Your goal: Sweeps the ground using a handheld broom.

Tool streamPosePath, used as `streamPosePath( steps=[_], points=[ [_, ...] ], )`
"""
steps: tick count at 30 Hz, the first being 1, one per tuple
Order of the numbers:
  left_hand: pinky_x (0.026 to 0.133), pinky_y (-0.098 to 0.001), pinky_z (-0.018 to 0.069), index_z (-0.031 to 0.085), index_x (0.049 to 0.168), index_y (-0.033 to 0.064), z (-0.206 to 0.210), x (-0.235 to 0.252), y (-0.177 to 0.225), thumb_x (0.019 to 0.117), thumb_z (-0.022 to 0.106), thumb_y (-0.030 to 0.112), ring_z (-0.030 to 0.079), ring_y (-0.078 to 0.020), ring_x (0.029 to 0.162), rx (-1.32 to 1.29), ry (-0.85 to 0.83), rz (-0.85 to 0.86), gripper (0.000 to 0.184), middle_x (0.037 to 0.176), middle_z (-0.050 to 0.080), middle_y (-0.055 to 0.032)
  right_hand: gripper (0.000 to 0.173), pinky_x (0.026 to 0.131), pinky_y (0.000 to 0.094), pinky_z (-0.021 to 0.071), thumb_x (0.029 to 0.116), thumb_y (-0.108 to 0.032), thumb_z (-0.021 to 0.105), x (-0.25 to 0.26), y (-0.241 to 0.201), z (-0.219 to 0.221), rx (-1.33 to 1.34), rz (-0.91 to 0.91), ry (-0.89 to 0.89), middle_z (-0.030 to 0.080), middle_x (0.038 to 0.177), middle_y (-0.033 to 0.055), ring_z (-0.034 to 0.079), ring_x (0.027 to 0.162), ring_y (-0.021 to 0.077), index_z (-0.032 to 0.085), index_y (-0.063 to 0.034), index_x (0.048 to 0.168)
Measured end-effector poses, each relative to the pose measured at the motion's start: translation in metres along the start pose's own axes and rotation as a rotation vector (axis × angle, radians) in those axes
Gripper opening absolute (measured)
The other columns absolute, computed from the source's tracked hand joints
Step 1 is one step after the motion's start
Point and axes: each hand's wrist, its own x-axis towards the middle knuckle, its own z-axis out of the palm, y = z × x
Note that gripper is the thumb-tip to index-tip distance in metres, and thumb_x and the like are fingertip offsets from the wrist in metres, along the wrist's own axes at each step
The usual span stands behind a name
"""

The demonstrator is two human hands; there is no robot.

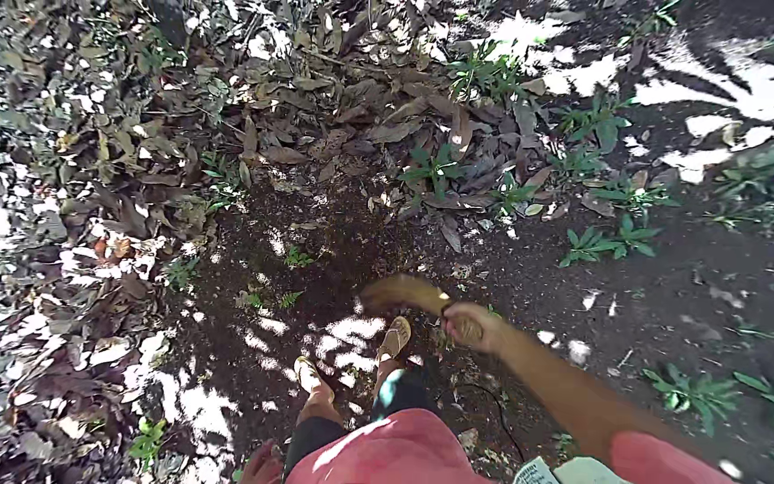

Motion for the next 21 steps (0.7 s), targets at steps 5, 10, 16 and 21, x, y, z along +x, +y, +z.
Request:
streamPosePath(
  steps=[5,10,16,21],
  points=[
    [0.090,-0.0466,0.0546,0.044,0.148,0.0006,0.008,0.020,0.024,0.1020,0.055,0.010,0.064,-0.0305,0.109,0.041,0.023,0.121,0.048,0.133,0.059,-0.0247,0.015,0.062,0.0297,0.0563,0.0974,-0.010,0.062,0.009,-0.093,0.002,-0.397,-0.296,0.138,0.064,0.081,0.0067,0.063,0.065,0.0146,0.060,-0.0014,0.110],
    [0.093,-0.0463,0.0542,0.054,0.139,-0.0024,0.061,0.018,0.101,0.1017,0.055,0.011,0.065,-0.0280,0.110,0.076,-0.043,0.331,0.040,0.129,0.064,-0.0218,0.050,0.062,0.0348,0.0580,0.0976,-0.010,0.060,-0.043,-0.026,0.002,-0.223,-0.340,-0.032,0.064,0.096,0.0105,0.064,0.067,0.0180,0.040,-0.0060,0.143],
    [0.102,-0.0447,0.0519,0.055,0.140,-0.0019,0.134,0.010,0.203,0.1017,0.053,0.014,0.064,-0.0269,0.119,0.308,-0.380,0.481,0.042,0.133,0.063,-0.0206,0.045,0.055,0.0235,0.0570,0.0848,-0.031,0.067,-0.145,0.105,-0.023,0.541,-0.354,-0.169,0.069,0.096,0.0071,0.067,0.066,0.0110,0.055,-0.0114,0.124],
    [0.100,-0.0429,0.0512,0.056,0.139,-0.0030,0.162,0.023,0.257,0.1016,0.052,0.010,0.063,-0.0266,0.119,0.460,-0.574,0.501,0.039,0.135,0.062,-0.0210,0.038,0.058,0.0216,0.0588,0.1089,-0.025,0.026,-0.148,0.167,-0.009,0.869,-0.313,0.161,0.068,0.076,0.0024,0.067,0.062,0.0084,0.058,-0.0094,0.096]
  ],
)
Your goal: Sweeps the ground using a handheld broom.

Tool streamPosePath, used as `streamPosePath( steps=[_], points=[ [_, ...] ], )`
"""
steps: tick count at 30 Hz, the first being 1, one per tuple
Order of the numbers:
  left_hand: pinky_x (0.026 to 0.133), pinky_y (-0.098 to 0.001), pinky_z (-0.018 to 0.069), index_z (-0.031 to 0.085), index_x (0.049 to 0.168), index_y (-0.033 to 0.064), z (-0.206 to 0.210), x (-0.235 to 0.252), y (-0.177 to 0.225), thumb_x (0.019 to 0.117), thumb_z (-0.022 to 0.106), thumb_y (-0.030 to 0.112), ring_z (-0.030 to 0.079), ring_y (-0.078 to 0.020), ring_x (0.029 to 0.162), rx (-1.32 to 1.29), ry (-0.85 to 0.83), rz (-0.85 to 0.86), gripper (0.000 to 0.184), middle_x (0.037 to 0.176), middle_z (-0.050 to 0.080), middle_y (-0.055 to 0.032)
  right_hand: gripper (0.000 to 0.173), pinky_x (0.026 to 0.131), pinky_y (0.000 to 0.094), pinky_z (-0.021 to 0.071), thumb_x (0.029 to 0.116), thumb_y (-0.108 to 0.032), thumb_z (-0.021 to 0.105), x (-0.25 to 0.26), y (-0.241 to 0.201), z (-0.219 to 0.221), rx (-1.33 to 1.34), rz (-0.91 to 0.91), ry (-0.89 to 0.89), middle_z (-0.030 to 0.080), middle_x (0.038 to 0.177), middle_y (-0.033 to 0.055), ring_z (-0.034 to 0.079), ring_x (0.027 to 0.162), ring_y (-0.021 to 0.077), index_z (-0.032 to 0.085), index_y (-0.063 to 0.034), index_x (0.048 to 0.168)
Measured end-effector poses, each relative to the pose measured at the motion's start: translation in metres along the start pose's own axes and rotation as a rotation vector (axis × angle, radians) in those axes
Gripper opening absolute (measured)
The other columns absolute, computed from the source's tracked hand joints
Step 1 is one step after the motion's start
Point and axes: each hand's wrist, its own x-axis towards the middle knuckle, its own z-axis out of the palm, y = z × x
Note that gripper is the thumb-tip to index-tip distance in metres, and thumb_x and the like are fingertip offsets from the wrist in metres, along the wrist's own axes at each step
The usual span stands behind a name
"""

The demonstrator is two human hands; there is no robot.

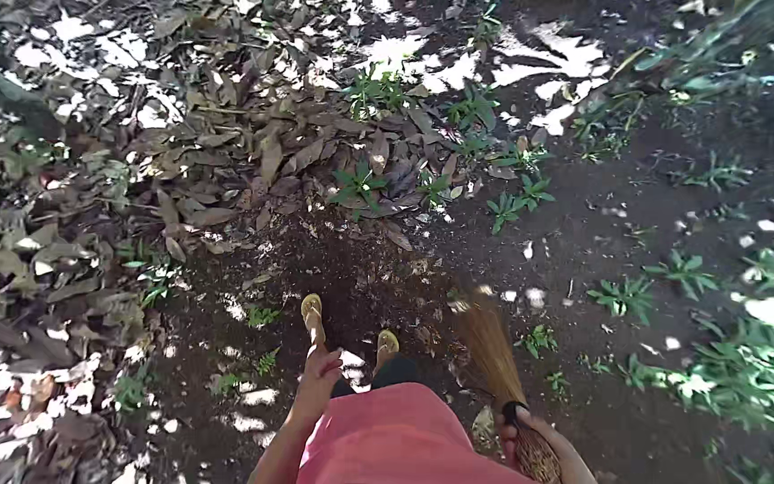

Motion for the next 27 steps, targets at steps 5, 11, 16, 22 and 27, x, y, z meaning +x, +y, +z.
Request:
streamPosePath(
  steps=[5,11,16,22,27],
  points=[
    [0.101,-0.0424,0.0516,0.058,0.138,0.0007,-0.051,0.033,0.028,0.1029,0.052,0.012,0.063,-0.0251,0.120,0.064,-0.182,-0.075,0.038,0.135,0.063,-0.0173,0.013,0.055,0.0259,0.0572,0.1039,-0.018,0.045,0.122,0.036,0.055,0.177,-0.088,0.181,0.064,0.075,0.0034,0.064,0.061,0.0116,0.055,-0.0093,0.101],
    [0.096,-0.0395,0.0537,0.057,0.137,-0.0016,-0.113,0.079,0.083,0.1050,0.049,0.013,0.066,-0.0229,0.111,0.016,-0.158,-0.126,0.036,0.126,0.067,-0.0157,0.015,0.057,0.0244,0.0562,0.1048,-0.014,0.041,0.231,0.008,0.295,0.026,-0.039,-0.404,0.061,0.077,0.0049,0.062,0.062,0.0111,0.052,-0.0050,0.106],
    [0.110,-0.0439,0.0469,0.047,0.148,0.0012,-0.096,0.113,0.159,0.1106,0.041,0.036,0.058,-0.0245,0.131,-0.134,-0.249,-0.076,0.051,0.144,0.058,-0.0146,0.045,0.056,0.0263,0.0552,0.0890,-0.016,0.059,0.236,0.009,0.312,-0.159,-0.124,-0.546,0.063,0.088,0.0049,0.062,0.064,0.0116,0.043,-0.0077,0.130],
    [0.056,-0.0297,0.0559,0.062,0.114,0.0041,-0.025,0.074,0.171,0.0992,0.063,0.020,0.066,-0.0142,0.065,-0.301,-0.669,-0.174,0.022,0.079,0.069,-0.0070,0.107,0.057,0.0353,0.0591,0.0770,-0.030,0.078,0.105,0.043,0.265,-0.281,-0.300,-0.355,0.070,0.099,0.0099,0.067,0.068,0.0184,0.015,-0.0185,0.163],
    [0.076,-0.0353,0.0580,0.054,0.121,0.0052,0.006,0.056,0.154,0.0983,0.059,0.011,0.068,-0.0176,0.083,-0.374,-0.783,-0.525,0.024,0.094,0.068,-0.0080,0.112,0.091,0.0409,0.0604,0.0869,-0.052,0.072,0.014,0.058,0.227,-0.514,-0.375,-0.054,0.063,0.133,0.0100,0.069,0.108,0.0191,0.003,-0.0074,0.163]
  ],
)
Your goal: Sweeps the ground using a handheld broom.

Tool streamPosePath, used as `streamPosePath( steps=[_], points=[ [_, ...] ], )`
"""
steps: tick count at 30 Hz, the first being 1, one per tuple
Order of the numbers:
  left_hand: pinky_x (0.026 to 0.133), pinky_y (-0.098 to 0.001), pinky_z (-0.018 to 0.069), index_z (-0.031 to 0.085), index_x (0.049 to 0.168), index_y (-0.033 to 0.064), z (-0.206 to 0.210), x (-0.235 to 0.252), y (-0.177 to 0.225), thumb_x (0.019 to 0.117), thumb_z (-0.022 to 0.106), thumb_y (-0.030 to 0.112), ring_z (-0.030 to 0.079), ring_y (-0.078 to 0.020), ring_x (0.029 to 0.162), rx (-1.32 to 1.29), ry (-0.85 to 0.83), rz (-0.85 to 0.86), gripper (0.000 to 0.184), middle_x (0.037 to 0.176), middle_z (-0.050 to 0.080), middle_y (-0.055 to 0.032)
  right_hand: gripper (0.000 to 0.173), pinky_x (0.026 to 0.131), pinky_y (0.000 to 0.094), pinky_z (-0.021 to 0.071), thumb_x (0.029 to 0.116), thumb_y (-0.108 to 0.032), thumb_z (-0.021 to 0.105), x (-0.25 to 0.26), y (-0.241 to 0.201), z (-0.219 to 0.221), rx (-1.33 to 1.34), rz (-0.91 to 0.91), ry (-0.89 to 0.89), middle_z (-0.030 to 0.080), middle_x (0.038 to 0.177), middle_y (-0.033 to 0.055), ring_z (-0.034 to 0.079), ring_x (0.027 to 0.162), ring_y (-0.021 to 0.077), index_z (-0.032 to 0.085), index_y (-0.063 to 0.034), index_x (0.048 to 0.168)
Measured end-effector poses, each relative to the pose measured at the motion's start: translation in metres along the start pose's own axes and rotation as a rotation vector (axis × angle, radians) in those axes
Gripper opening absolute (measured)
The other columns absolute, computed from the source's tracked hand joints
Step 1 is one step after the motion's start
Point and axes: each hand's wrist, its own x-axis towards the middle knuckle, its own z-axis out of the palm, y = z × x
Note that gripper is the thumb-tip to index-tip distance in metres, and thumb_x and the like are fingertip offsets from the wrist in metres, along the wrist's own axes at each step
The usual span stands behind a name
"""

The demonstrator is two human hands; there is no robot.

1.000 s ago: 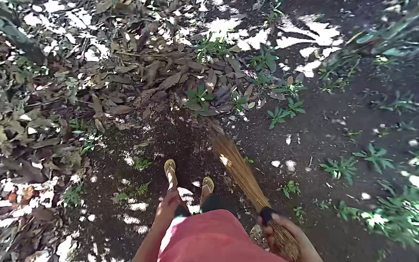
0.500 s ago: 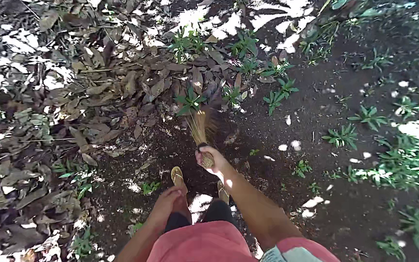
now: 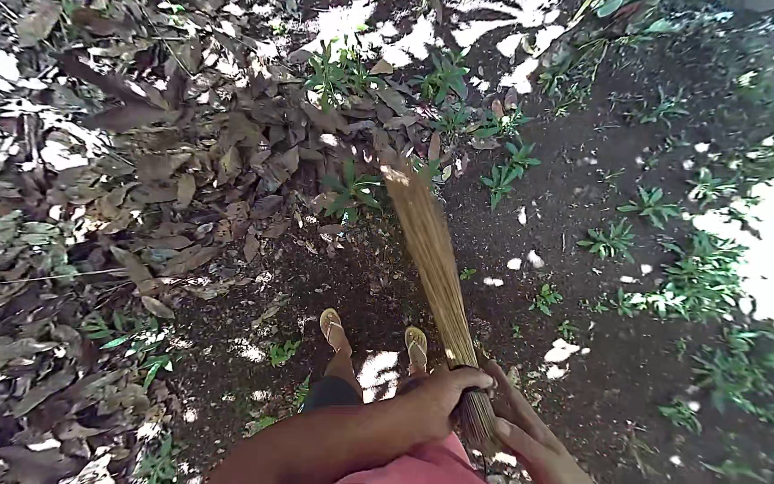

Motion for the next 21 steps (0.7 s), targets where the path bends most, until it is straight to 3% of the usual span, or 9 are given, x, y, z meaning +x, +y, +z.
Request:
streamPosePath(
  steps=[2,4,6,8,10,12,16,18,21],
  points=[
    [0.064,-0.0296,0.0576,0.057,0.106,0.0059,-0.011,0.011,0.013,0.1036,0.049,0.014,0.065,-0.0144,0.070,-0.059,0.009,-0.040,0.012,0.083,0.065,-0.0052,0.095,0.090,0.0454,0.0602,0.0934,-0.042,0.066,-0.016,0.002,-0.008,-0.072,0.020,0.108,0.069,0.123,0.0130,0.071,0.105,0.0250,0.012,-0.0039,0.162],
    [0.057,-0.0246,0.0550,0.056,0.101,0.0062,-0.046,0.015,0.042,0.1064,0.040,0.016,0.062,-0.0112,0.063,-0.111,-0.023,0.004,0.019,0.080,0.063,-0.0041,0.083,0.090,0.0463,0.0607,0.0968,-0.030,0.061,-0.015,0.009,-0.016,-0.102,0.050,0.178,0.069,0.120,0.0153,0.072,0.103,0.0265,0.016,-0.0035,0.161],
    [0.050,-0.0237,0.0523,0.053,0.102,0.0047,-0.092,0.003,0.082,0.1015,0.045,0.012,0.059,-0.0119,0.058,-0.244,0.149,0.088,0.011,0.078,0.060,-0.0065,0.081,0.088,0.0436,0.0609,0.0947,-0.022,0.063,-0.009,0.023,-0.024,-0.148,0.096,0.211,0.069,0.120,0.0156,0.072,0.101,0.0242,0.019,-0.0032,0.160],
    [0.049,-0.0251,0.0538,0.053,0.101,0.0046,-0.168,-0.025,0.126,0.0966,0.048,0.010,0.061,-0.0134,0.058,-0.411,0.322,0.322,0.009,0.077,0.060,-0.0073,0.082,0.086,0.0403,0.0601,0.0912,-0.019,0.066,-0.002,0.040,-0.029,-0.194,0.133,0.218,0.069,0.118,0.0147,0.071,0.097,0.0209,0.024,-0.0024,0.159],
    [0.054,-0.0271,0.0577,0.053,0.104,0.0074,-0.243,-0.060,0.170,0.0991,0.047,0.014,0.064,-0.0147,0.064,-0.467,0.464,0.552,0.010,0.083,0.062,-0.0074,0.079,0.084,0.0389,0.0604,0.0895,-0.018,0.068,0.009,0.053,-0.027,-0.211,0.139,0.216,0.071,0.115,0.0145,0.072,0.094,0.0202,0.030,-0.0021,0.157],
    [0.054,-0.0279,0.0567,0.052,0.106,0.0095,-0.278,-0.087,0.198,0.1016,0.047,0.017,0.062,-0.0145,0.063,-0.415,0.668,0.663,0.010,0.082,0.061,-0.0067,0.078,0.081,0.0395,0.0611,0.0884,-0.018,0.067,0.015,0.062,-0.025,-0.204,0.162,0.215,0.071,0.113,0.0152,0.072,0.093,0.0221,0.033,-0.0039,0.157],
    [0.054,-0.0323,0.0554,0.055,0.106,0.0059,-0.292,-0.083,0.208,0.0987,0.056,0.012,0.061,-0.0165,0.060,-0.270,0.950,0.787,0.010,0.077,0.061,-0.0075,0.072,0.081,0.0408,0.0605,0.0922,-0.014,0.065,0.011,0.076,-0.026,-0.197,0.222,0.262,0.070,0.112,0.0186,0.072,0.092,0.0231,0.033,-0.0035,0.156],
    [0.059,-0.0348,0.0576,0.054,0.112,0.0025,-0.282,-0.081,0.194,0.0981,0.059,0.010,0.064,-0.0187,0.064,-0.243,0.946,0.844,0.017,0.080,0.062,-0.0092,0.068,0.086,0.0450,0.0582,0.0976,-0.010,0.062,-0.003,0.078,-0.026,-0.196,0.321,0.302,0.066,0.117,0.0246,0.070,0.097,0.0278,0.031,-0.0022,0.157],
    [0.064,-0.0327,0.0586,0.056,0.105,0.0084,-0.232,-0.111,0.147,0.1082,0.048,0.025,0.064,-0.0150,0.067,-0.219,0.778,0.811,0.019,0.079,0.062,-0.0036,0.064,0.090,0.0460,0.0568,0.1017,-0.009,0.058,-0.026,0.098,-0.032,-0.199,0.428,0.347,0.062,0.124,0.0317,0.069,0.102,0.0320,0.027,0.0013,0.158]
  ],
)
